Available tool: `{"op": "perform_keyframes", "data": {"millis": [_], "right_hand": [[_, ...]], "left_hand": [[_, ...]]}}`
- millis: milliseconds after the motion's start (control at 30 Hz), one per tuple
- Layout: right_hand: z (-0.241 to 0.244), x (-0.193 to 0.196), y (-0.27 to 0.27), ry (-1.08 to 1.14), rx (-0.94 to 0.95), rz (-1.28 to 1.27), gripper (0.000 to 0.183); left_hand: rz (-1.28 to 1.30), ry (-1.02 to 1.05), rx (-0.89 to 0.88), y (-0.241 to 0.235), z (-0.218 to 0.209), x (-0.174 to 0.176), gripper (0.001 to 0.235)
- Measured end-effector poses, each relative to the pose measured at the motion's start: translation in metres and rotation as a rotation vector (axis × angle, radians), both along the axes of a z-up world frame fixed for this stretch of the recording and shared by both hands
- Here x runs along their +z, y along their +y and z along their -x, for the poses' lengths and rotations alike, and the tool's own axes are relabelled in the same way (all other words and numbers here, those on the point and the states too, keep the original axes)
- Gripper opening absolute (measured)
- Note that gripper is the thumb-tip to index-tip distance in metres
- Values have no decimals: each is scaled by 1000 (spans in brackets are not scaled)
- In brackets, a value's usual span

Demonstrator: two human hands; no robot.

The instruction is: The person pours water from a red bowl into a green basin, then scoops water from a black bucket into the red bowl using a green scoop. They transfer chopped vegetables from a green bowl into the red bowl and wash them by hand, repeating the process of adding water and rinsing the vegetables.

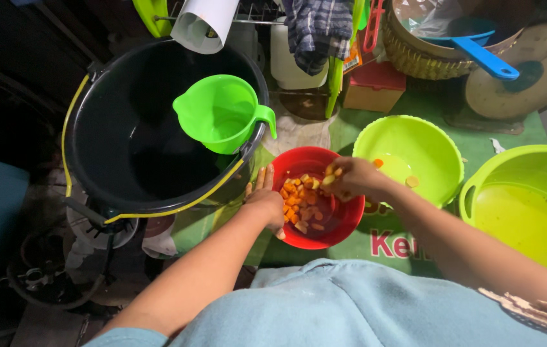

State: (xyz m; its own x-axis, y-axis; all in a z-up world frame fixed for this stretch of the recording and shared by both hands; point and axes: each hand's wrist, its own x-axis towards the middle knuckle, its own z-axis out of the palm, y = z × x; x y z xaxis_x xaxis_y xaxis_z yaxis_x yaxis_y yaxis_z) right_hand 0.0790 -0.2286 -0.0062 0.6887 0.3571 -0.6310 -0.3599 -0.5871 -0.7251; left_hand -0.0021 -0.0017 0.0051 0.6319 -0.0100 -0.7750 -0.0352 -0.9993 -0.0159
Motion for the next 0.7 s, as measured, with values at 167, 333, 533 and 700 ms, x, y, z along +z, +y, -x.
{"op": "perform_keyframes", "data": {"millis": [167,333,533,700], "right_hand": [[35,-41,30,-593,505,540,58],[55,-53,35,-736,576,356,52],[24,-31,3,-774,156,166,29],[-22,-42,-46,-929,-148,438,22]], "left_hand": [[23,-18,4,1,1,1,100],[28,-11,10,2,1,2,101],[19,-1,12,0,0,2,100],[25,-3,7,1,0,-2,94]]}}
